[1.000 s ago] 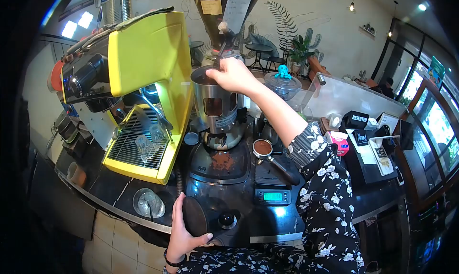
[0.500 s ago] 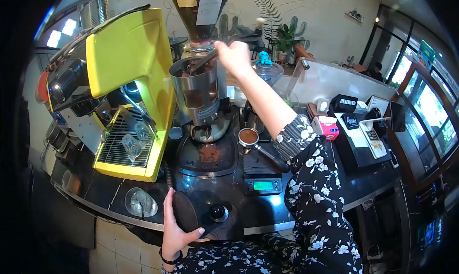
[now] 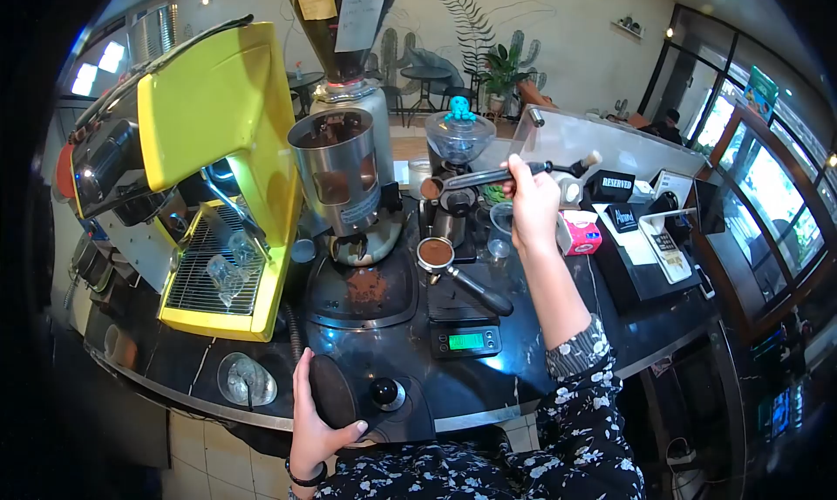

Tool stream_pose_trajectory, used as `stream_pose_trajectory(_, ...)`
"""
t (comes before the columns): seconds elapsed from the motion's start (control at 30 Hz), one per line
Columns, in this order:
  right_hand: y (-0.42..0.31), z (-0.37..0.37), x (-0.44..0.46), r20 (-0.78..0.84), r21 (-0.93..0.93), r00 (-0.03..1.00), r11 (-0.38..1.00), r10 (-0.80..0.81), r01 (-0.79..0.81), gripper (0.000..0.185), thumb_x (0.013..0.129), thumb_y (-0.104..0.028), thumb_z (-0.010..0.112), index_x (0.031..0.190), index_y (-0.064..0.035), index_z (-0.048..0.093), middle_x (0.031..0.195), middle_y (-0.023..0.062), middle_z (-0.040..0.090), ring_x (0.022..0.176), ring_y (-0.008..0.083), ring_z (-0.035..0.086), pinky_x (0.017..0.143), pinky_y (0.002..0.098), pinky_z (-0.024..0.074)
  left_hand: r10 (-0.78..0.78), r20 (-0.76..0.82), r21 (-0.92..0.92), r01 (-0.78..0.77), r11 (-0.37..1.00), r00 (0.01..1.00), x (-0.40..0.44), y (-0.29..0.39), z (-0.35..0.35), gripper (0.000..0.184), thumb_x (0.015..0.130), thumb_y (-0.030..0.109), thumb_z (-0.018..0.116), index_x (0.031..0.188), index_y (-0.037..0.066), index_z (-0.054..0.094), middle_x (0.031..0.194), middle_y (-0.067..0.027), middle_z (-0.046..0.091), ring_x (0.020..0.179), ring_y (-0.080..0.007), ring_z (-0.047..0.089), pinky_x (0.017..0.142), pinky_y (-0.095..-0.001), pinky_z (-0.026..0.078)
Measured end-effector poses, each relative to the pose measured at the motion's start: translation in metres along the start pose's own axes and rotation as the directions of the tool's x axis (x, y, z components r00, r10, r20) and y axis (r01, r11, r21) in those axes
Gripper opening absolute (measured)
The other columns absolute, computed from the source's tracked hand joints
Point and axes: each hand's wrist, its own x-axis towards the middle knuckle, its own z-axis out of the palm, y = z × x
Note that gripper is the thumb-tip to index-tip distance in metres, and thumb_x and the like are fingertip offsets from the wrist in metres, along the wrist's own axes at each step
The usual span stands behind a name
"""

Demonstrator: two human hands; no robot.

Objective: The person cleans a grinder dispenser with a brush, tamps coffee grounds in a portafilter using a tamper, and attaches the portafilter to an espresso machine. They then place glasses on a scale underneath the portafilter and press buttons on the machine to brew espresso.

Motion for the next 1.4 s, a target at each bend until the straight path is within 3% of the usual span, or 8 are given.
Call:
stream_pose_trajectory(0.13,0.023,-0.019,-0.028,-0.075,-0.194,0.992,0.977,-0.105,0.089,0.022,0.093,-0.021,0.064,0.086,-0.0004,0.067,0.071,0.0007,0.062,0.061,0.0060,0.051,0.058,0.0218,0.0375,-0.009,0.023,0.002,0.009,1.000,1.000,0.002,0.001,0.002,0.125,0.053,0.031,0.089,0.149,0.000,0.015,0.146,-0.0267,0.025,0.135,-0.0414,0.029,0.112,-0.0483,0.026)
stream_pose_trajectory(0.27,0.048,-0.028,-0.057,0.025,-0.462,0.947,0.836,-0.321,0.296,0.014,0.092,-0.014,0.065,0.087,-0.0019,0.067,0.071,0.0015,0.062,0.062,0.0077,0.053,0.056,0.0238,0.0392,-0.016,0.028,0.008,0.016,1.000,0.999,0.001,-0.001,0.003,0.125,0.052,0.030,0.089,0.149,-0.001,0.016,0.146,-0.0269,0.025,0.135,-0.0414,0.029,0.112,-0.0482,0.026)
stream_pose_trajectory(0.3,0.060,-0.024,-0.056,0.160,-0.488,0.770,0.629,-0.617,0.605,0.005,0.087,-0.009,0.068,0.086,-0.0035,0.066,0.073,0.0064,0.064,0.060,0.0160,0.057,0.057,0.0287,0.0420,-0.012,0.024,0.011,0.012,1.000,1.000,0.002,-0.001,0.003,0.125,0.052,0.030,0.089,0.149,-0.001,0.016,0.146,-0.0269,0.025,0.135,-0.0414,0.029,0.112,-0.0480,0.026)
stream_pose_trajectory(0.37,0.065,-0.026,-0.068,0.509,-0.503,0.577,0.323,-0.639,0.801,0.010,0.080,-0.004,0.072,0.088,-0.0054,0.066,0.076,0.0080,0.065,0.064,0.0217,0.060,0.060,0.0329,0.0441,-0.004,0.018,0.015,0.004,1.000,1.000,0.001,-0.002,0.003,0.125,0.052,0.030,0.089,0.149,-0.001,0.016,0.146,-0.0269,0.025,0.135,-0.0412,0.029,0.112,-0.0478,0.026)
stream_pose_trajectory(0.5,0.073,-0.028,-0.075,0.811,-0.264,0.216,-0.010,-0.544,0.965,0.028,0.071,-0.008,0.079,0.095,-0.0062,0.064,0.086,0.0049,0.069,0.074,0.0172,0.061,0.065,0.0320,0.0435,-0.015,0.014,0.012,0.014,1.000,1.000,0.000,0.000,0.002,0.125,0.052,0.029,0.089,0.149,-0.001,0.016,0.146,-0.0267,0.026,0.135,-0.0409,0.030,0.112,-0.0472,0.026)
stream_pose_trajectory(0.63,0.045,-0.038,-0.073,0.782,-0.360,0.269,-0.054,-0.562,0.931,0.032,0.072,-0.009,0.079,0.100,-0.0054,0.066,0.093,0.0045,0.070,0.074,0.0187,0.062,0.069,0.0334,0.0430,-0.010,-0.004,0.010,0.010,1.000,1.000,-0.001,-0.001,0.000,0.125,0.052,0.029,0.088,0.149,-0.001,0.016,0.146,-0.0262,0.026,0.135,-0.0403,0.030,0.112,-0.0467,0.026)
stream_pose_trajectory(0.83,0.000,-0.049,-0.074,0.505,-0.490,0.489,0.229,-0.711,0.841,0.021,0.077,-0.004,0.074,0.098,-0.0024,0.070,0.086,0.0061,0.064,0.077,0.0202,0.053,0.072,0.0324,0.0419,-0.001,-0.001,-0.007,0.001,1.000,1.000,-0.001,0.001,0.001,0.124,0.052,0.028,0.088,0.149,-0.001,0.017,0.147,-0.0261,0.025,0.136,-0.0398,0.029,0.112,-0.0465,0.026)
stream_pose_trajectory(1.4,-0.010,-0.058,-0.074,0.463,-0.492,0.512,0.271,-0.724,0.827,0.019,0.080,-0.006,0.074,0.098,-0.0022,0.070,0.083,0.0070,0.062,0.076,0.0211,0.053,0.073,0.0315,0.0411,0.015,0.030,0.000,-0.015,1.000,0.999,0.002,0.002,0.004,0.124,0.052,0.031,0.088,0.149,-0.001,0.017,0.146,-0.0263,0.026,0.135,-0.0413,0.029,0.112,-0.0485,0.026)
